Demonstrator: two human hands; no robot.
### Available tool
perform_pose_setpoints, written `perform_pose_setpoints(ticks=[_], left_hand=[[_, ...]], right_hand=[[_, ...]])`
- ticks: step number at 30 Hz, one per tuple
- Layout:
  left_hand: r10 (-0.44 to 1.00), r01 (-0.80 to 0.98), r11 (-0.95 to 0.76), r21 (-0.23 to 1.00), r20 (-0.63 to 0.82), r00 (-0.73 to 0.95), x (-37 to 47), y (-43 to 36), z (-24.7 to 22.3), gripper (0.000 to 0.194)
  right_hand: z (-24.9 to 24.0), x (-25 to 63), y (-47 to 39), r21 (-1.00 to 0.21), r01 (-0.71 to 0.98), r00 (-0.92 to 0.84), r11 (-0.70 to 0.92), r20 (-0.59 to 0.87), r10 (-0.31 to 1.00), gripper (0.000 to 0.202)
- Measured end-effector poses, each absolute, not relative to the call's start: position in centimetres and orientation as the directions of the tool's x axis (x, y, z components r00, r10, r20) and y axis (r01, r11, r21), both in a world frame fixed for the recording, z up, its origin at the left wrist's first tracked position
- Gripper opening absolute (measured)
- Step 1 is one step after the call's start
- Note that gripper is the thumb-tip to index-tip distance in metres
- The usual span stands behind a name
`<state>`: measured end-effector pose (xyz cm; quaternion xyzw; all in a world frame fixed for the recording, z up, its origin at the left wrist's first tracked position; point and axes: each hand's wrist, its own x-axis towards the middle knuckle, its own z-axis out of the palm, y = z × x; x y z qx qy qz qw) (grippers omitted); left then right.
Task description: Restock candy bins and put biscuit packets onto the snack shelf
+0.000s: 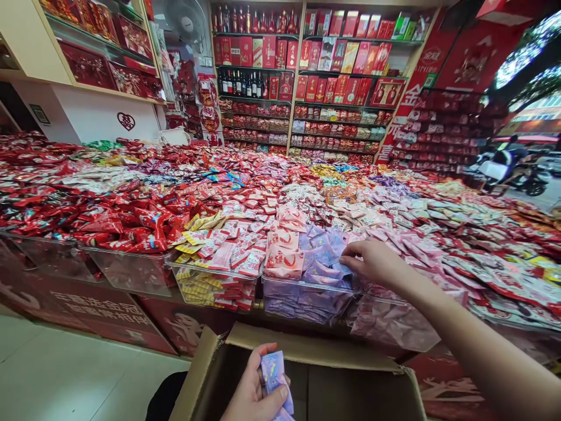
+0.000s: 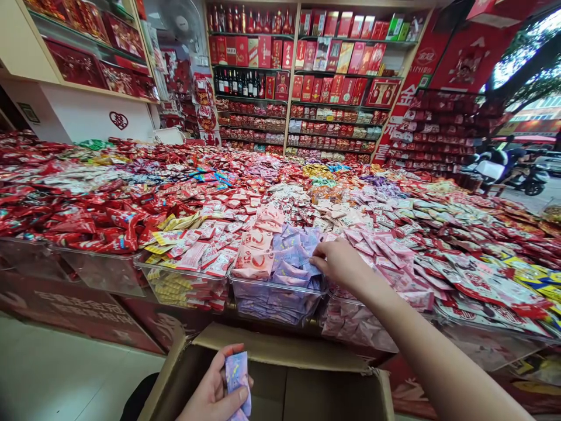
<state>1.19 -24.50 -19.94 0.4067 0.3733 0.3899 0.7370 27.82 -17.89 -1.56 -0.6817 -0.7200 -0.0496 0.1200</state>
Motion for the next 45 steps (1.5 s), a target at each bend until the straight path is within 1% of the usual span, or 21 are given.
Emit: perform_pose_setpoints(ticks=[6, 10, 14, 17, 18, 20, 21, 22, 23, 25, 27, 30, 32, 36, 39, 41, 43, 45], left_hand=[[0.873, -0.272, 0.355, 0.895, -0.213, 0.438, 1.0, -24.4, -20.2, 0.067], [0.879, -0.288, 0.343, 0.894, -0.197, 0.435, 0.9, -24.3, -20.3, 0.07], [0.875, -0.299, 0.355, 0.886, -0.202, 0.439, 0.9, -24.4, -20.1, 0.08], [0.861, -0.306, 0.383, 0.872, -0.217, 0.459, 1.0, -24.3, -19.3, 0.08], [0.858, -0.311, 0.393, 0.866, -0.222, 0.464, 1.0, -24.2, -18.8, 0.078], [0.855, -0.324, 0.399, 0.858, -0.22, 0.469, 1.4, -23.9, -17.2, 0.073], [0.857, -0.33, 0.39, 0.859, -0.208, 0.471, 1.6, -23.7, -16.2, 0.072], [0.855, -0.336, 0.381, 0.861, -0.19, 0.483, 1.8, -23.4, -15.0, 0.072], [0.854, -0.344, 0.364, 0.865, -0.164, 0.493, 2.0, -23.2, -13.9, 0.071], [0.835, -0.337, 0.332, 0.881, -0.109, 0.539, 2.6, -22.9, -11.6, 0.07], [0.819, -0.346, 0.286, 0.894, -0.04, 0.572, 3.1, -22.7, -9.8, 0.069], [0.801, -0.343, 0.241, 0.908, 0.013, 0.599, 3.7, -23.0, -8.3, 0.068], [0.801, -0.332, 0.229, 0.915, 0.016, 0.598, 3.9, -23.3, -8.0, 0.067], [0.811, -0.316, 0.211, 0.925, 0.015, 0.585, 4.0, -23.6, -7.9, 0.063], [0.828, -0.307, 0.18, 0.934, 0.025, 0.56, 4.1, -23.7, -8.0, 0.062], [0.82, -0.293, 0.18, 0.939, 0.021, 0.572, 4.1, -23.8, -8.3, 0.064], [0.807, -0.269, 0.188, 0.945, 0.008, 0.591, 3.9, -23.9, -8.7, 0.063], [0.804, -0.231, 0.189, 0.954, -0.015, 0.594, 3.4, -23.9, -9.2, 0.06]], right_hand=[[-0.4, 27.9, -17.1, -0.136, 0.991, 0.018, 0.001, 0.139, 0.99, 0.024], [0.0, 28.1, -15.0, -0.184, 0.982, 0.079, -0.048, 0.163, 0.983, 0.018], [-0.7, 28.3, -12.4, -0.261, 0.965, 0.077, -0.027, 0.18, 0.981, 0.022], [-0.6, 28.4, -12.1, -0.328, 0.945, 0.073, 0.005, 0.224, 0.972, 0.021], [-0.4, 28.3, -12.6, -0.343, 0.939, 0.099, -0.002, 0.264, 0.959, 0.02], [0.0, 27.6, -14.4, -0.381, 0.924, 0.157, 0.006, 0.394, 0.905, 0.018], [0.1, 27.0, -15.6, -0.413, 0.91, 0.163, 0.039, 0.443, 0.881, 0.015], [0.0, 26.3, -17.0, -0.456, 0.885, 0.146, 0.092, 0.461, 0.875, 0.014], [-0.3, 25.4, -18.5, -0.51, 0.846, 0.108, 0.156, 0.449, 0.887, 0.017], [-1.3, 23.3, -21.2, -0.644, 0.727, -0.016, 0.238, 0.331, 0.944, 0.027], [-2.7, 21.3, -23.2, -0.758, 0.603, -0.119, 0.249, 0.222, 0.968, 0.028], [-4.5, 19.4, -24.6, -0.855, 0.455, -0.178, 0.248, 0.186, 0.966, 0.024], [-5.0, 19.1, -24.9, -0.887, 0.397, -0.143, 0.236, 0.194, 0.97, 0.025], [-5.3, 19.3, -25.2, -0.939, 0.296, -0.014, 0.175, 0.179, 0.984, 0.026], [-6.1, 19.1, -25.7, -0.961, 0.227, -0.037, 0.158, 0.154, 0.987, 0.026], [-6.5, 18.8, -26.2, -0.958, 0.245, -0.063, 0.146, 0.134, 0.989, 0.025], [-6.2, 19.2, -26.4, -0.948, 0.281, -0.052, 0.149, 0.14, 0.989, 0.025], [-4.6, 20.7, -25.9, -0.918, 0.346, 0.007, 0.195, 0.21, 0.978, 0.025]])
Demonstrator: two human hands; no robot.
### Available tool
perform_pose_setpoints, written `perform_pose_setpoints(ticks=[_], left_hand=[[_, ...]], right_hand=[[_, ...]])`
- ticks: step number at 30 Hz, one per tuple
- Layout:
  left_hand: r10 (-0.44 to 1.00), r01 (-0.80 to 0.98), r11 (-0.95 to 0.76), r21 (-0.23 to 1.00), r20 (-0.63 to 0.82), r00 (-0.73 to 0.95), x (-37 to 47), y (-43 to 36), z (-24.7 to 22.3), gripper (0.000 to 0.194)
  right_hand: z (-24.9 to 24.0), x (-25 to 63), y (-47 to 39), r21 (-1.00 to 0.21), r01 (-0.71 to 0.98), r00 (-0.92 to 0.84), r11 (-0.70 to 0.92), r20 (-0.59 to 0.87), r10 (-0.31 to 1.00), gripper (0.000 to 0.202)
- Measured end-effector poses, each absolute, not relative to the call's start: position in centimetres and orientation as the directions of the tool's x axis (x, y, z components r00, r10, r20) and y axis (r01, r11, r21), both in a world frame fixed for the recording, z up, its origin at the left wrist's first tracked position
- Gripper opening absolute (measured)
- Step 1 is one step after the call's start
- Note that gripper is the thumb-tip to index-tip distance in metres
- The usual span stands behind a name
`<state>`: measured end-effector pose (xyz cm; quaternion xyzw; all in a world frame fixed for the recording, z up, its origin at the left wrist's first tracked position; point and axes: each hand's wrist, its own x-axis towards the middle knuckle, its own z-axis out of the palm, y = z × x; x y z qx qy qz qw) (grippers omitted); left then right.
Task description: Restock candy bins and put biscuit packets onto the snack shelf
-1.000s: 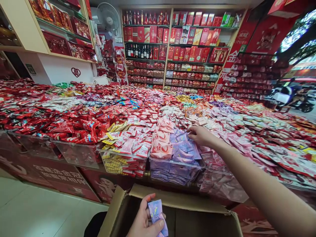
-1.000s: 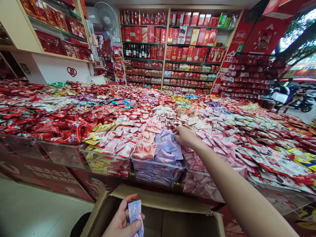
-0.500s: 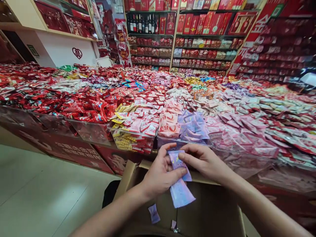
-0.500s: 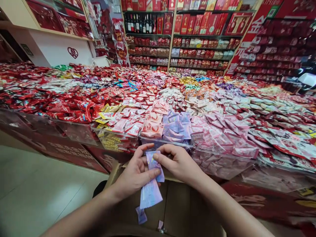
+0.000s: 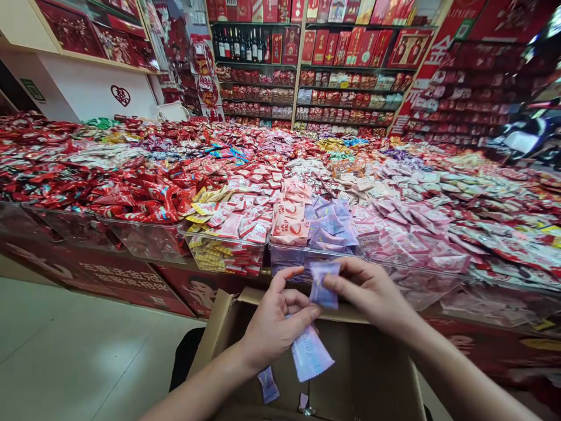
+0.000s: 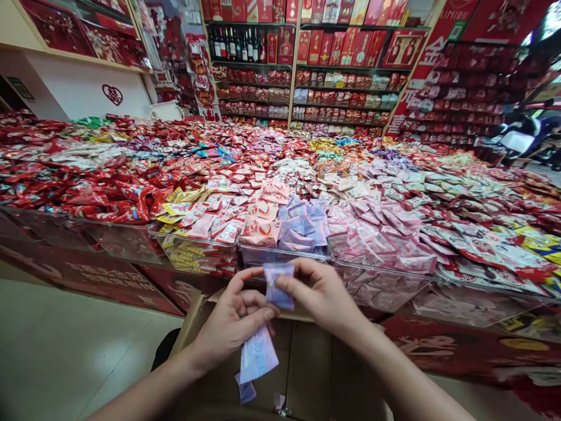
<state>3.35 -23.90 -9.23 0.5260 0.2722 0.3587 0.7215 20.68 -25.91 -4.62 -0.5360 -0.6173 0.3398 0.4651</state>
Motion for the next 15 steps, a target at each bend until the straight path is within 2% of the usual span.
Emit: perform_pose_setpoints(ticks=[3, 5, 7, 9, 12, 15], left_hand=[[0.824, -0.169, 0.195, 0.966, -0.067, 0.563, 2.4, -23.7, -10.4, 0.053], [0.83, -0.141, 0.214, 0.967, -0.104, 0.549, 1.9, -23.6, -11.3, 0.053], [0.827, -0.128, 0.233, 0.964, -0.128, 0.547, 1.5, -23.8, -12.3, 0.054], [0.821, -0.12, 0.257, 0.959, -0.151, 0.551, 1.2, -24.1, -13.2, 0.056], [0.827, -0.112, 0.277, 0.954, -0.177, 0.534, 0.6, -24.5, -14.4, 0.056], [0.843, -0.114, 0.284, 0.952, -0.191, 0.503, -0.1, -24.7, -15.5, 0.056]], right_hand=[[-0.9, 24.8, -23.3, -0.785, 0.579, 0.241, 0.22, 0.422, 0.874, 0.025], [1.4, 27.9, -20.5, -0.683, 0.727, 0.396, 0.066, 0.497, 0.772, 0.028], [2.6, 30.3, -17.4, -0.557, 0.814, 0.444, -0.162, 0.419, 0.792, 0.032], [2.8, 31.5, -14.7, -0.433, 0.85, 0.429, -0.299, 0.242, 0.871, 0.027], [2.1, 31.2, -11.8, -0.302, 0.888, 0.365, -0.348, 0.0, 0.931, 0.019], [1.1, 30.4, -10.5, -0.311, 0.88, 0.362, -0.359, -0.05, 0.931, 0.027]])
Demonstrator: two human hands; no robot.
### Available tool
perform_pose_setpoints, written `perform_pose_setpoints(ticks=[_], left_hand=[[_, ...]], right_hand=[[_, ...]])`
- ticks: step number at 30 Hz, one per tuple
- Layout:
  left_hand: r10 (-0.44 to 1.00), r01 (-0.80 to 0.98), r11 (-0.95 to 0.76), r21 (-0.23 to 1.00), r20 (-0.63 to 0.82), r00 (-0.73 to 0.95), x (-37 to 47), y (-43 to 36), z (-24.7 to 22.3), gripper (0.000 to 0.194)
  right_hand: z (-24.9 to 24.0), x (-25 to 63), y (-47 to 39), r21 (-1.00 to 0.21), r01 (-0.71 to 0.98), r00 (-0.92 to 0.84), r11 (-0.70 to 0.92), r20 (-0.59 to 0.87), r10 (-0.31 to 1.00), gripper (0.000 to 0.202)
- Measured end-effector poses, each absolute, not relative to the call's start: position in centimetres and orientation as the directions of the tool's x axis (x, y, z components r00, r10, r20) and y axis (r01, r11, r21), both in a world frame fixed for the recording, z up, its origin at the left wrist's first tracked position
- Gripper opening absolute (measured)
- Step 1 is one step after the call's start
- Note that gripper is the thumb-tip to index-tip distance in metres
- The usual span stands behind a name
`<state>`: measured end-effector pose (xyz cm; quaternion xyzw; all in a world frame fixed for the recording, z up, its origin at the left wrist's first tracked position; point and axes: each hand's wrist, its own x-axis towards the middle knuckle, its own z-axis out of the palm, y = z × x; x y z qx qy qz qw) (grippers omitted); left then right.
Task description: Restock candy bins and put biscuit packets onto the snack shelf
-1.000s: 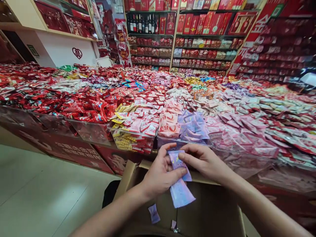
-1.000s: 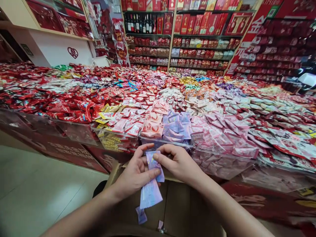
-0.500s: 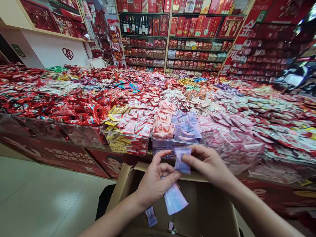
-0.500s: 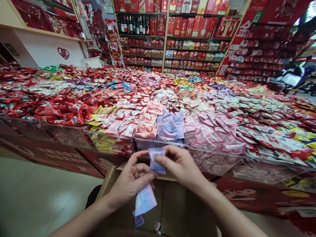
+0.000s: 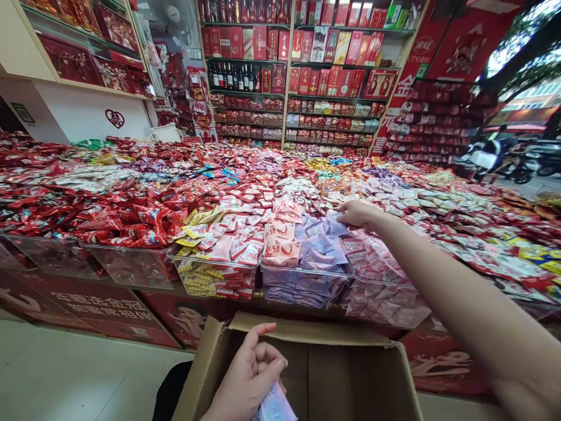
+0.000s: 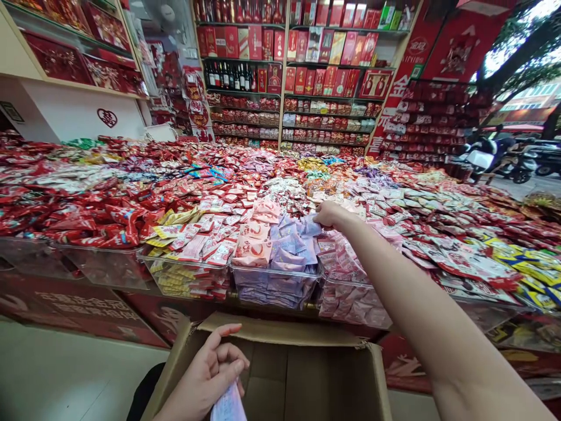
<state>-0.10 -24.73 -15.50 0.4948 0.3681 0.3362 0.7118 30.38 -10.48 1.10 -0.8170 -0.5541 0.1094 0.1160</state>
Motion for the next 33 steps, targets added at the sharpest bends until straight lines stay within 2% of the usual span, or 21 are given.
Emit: perform_pose_setpoints(ticks=[3, 5, 11, 13, 16, 20, 24, 29, 33], left_hand=[[0.857, -0.128, 0.292, 0.948, -0.2, 0.474, -0.6, -24.8, -16.4, 0.057], [0.863, -0.133, 0.294, 0.947, -0.203, 0.463, -0.6, -24.9, -16.9, 0.057], [0.875, -0.146, 0.298, 0.943, -0.208, 0.438, -0.4, -24.7, -17.1, 0.057], [0.882, -0.15, 0.29, 0.945, -0.203, 0.426, -0.4, -24.5, -16.9, 0.055], [0.887, -0.146, 0.274, 0.951, -0.19, 0.421, -0.4, -24.5, -16.6, 0.052], [0.882, -0.153, 0.27, 0.951, -0.18, 0.435, -0.4, -24.6, -16.9, 0.054], [0.88, -0.156, 0.278, 0.948, -0.186, 0.438, -0.6, -24.9, -17.4, 0.057], [0.879, -0.168, 0.285, 0.944, -0.188, 0.438, -0.7, -25.0, -17.7, 0.056], [0.882, -0.177, 0.283, 0.943, -0.183, 0.435, -0.9, -25.0, -17.7, 0.055]], right_hand=[[0.4, 29.9, -10.0, -0.383, 0.861, 0.361, -0.335, -0.004, 0.933, 0.048], [0.1, 29.7, -10.0, -0.38, 0.876, 0.342, -0.297, 0.055, 0.938, 0.052], [0.7, 28.8, -11.2, -0.289, 0.933, 0.267, -0.215, 0.154, 0.951, 0.023], [0.9, 28.4, -11.6, -0.258, 0.955, 0.194, -0.145, 0.173, 0.966, 0.022], [0.9, 28.0, -11.8, -0.241, 0.968, 0.094, -0.065, 0.112, 0.989, 0.02], [0.7, 27.9, -11.2, -0.27, 0.961, 0.084, -0.064, 0.061, 0.995, 0.014], [0.9, 27.6, -10.3, -0.294, 0.956, 0.04, -0.009, 0.1, 0.994, 0.014], [0.9, 27.0, -9.6, -0.404, 0.907, -0.06, 0.118, 0.153, 0.986, 0.014], [0.7, 27.0, -9.5, -0.427, 0.902, -0.006, 0.066, 0.139, 0.99, 0.016]])
